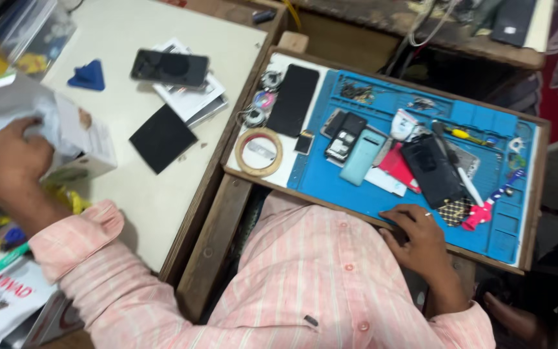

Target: The person sits at a repair bench and first presses the keypad of a small feature phone, then sets it down and picks up a smartphone. They remove the smartphone's back cover, work at its battery and internal compartment with their hands, and continue handling the opened phone on the mat.

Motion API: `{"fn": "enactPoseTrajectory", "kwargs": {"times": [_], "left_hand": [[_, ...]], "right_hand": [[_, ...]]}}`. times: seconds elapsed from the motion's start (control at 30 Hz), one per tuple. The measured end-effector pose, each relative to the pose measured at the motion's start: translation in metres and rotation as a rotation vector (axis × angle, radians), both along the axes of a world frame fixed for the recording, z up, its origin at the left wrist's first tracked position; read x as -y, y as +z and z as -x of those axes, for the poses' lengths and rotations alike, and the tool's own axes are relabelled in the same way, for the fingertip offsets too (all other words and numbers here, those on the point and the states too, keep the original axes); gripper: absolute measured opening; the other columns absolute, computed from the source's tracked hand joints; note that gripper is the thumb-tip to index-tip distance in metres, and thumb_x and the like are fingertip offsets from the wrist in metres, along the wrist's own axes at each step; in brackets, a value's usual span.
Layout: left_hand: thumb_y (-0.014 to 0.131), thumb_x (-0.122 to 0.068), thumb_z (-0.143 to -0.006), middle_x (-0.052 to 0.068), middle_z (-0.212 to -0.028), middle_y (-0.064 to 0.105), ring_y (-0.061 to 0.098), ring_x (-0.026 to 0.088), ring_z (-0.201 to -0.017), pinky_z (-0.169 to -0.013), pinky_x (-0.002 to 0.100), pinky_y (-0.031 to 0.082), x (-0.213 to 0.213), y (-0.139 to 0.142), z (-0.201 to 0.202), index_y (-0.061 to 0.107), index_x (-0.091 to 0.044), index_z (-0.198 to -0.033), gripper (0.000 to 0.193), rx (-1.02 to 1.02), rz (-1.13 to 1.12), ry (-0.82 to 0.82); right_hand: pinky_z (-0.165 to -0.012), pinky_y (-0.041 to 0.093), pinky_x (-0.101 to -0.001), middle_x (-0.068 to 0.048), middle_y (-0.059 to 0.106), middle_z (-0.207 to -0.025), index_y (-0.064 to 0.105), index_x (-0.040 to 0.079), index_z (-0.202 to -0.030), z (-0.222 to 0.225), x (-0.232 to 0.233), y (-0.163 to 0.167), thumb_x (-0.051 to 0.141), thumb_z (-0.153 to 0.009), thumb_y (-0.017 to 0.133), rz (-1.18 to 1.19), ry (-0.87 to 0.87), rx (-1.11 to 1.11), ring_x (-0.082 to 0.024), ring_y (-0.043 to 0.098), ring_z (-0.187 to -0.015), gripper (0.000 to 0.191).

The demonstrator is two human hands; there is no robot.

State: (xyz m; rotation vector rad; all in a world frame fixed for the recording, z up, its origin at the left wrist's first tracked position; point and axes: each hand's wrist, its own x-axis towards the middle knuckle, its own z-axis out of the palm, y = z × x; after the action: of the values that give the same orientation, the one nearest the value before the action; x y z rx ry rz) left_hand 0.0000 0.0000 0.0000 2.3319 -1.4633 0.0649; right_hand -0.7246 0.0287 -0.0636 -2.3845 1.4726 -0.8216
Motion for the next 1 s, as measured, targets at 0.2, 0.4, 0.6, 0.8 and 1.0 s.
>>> {"fn": "enactPoseTrajectory", "kwargs": {"times": [0.2, 0.4, 0.6, 0.8, 1.0], "left_hand": [[0.097, -0.035, -0.058, 0.033, -0.147, 0.041, 0.045, 0.05, -0.129, -0.096, 0.053, 0.049, 0.019, 0.031, 0.058, 0.061, -0.018, -0.142, 0.093, -0.072, -0.351, 0.353], [0.1, -0.042, -0.058, 0.032, -0.136, 0.059, 0.061, 0.045, -0.12, -0.096, 0.05, 0.053, 0.033, 0.025, 0.038, 0.056, -0.007, -0.145, 0.103, -0.006, -0.604, 0.279], [0.093, -0.041, -0.063, 0.032, -0.141, 0.056, 0.06, 0.046, -0.123, -0.1, 0.051, 0.051, 0.04, 0.036, 0.061, 0.053, -0.006, -0.149, 0.101, -0.115, -0.674, 0.187], [0.087, -0.041, -0.067, 0.033, -0.149, 0.047, 0.055, 0.049, -0.129, -0.105, 0.052, 0.048, 0.065, 0.018, 0.038, 0.049, -0.008, -0.154, 0.101, -0.128, -0.663, 0.17], [0.08, -0.043, -0.07, 0.034, -0.159, 0.035, 0.046, 0.053, -0.138, -0.113, 0.053, 0.043, 0.06, -0.003, 0.033, 0.044, -0.013, -0.159, 0.101, -0.126, -0.519, 0.288]], "right_hand": [[-0.079, 0.052, -0.0397, -0.005, 0.066, -0.105, 0.075, 0.015, -0.105, 0.017, -0.004, 0.009, 0.018, -0.074, 0.08, -0.027, -0.011, 0.0, -0.028, 0.065, -0.092, 0.031], [-0.079, 0.052, -0.0399, -0.007, 0.066, -0.105, 0.074, 0.013, -0.105, -0.012, -0.014, 0.0, 0.019, -0.074, 0.081, -0.041, 0.01, 0.002, -0.03, 0.065, -0.093, 0.031], [-0.078, 0.052, -0.0396, -0.007, 0.066, -0.104, 0.075, 0.013, -0.104, -0.012, -0.005, 0.0, 0.018, -0.073, 0.081, -0.042, 0.002, 0.02, -0.029, 0.065, -0.092, 0.031], [-0.079, 0.053, -0.0388, -0.006, 0.066, -0.104, 0.075, 0.013, -0.105, -0.014, -0.001, -0.006, 0.019, -0.074, 0.081, -0.037, -0.009, 0.047, -0.028, 0.065, -0.092, 0.032], [-0.079, 0.053, -0.0388, -0.005, 0.067, -0.105, 0.076, 0.014, -0.103, -0.017, -0.001, -0.014, 0.02, -0.074, 0.081, -0.042, -0.023, 0.025, -0.028, 0.065, -0.092, 0.03]]}}
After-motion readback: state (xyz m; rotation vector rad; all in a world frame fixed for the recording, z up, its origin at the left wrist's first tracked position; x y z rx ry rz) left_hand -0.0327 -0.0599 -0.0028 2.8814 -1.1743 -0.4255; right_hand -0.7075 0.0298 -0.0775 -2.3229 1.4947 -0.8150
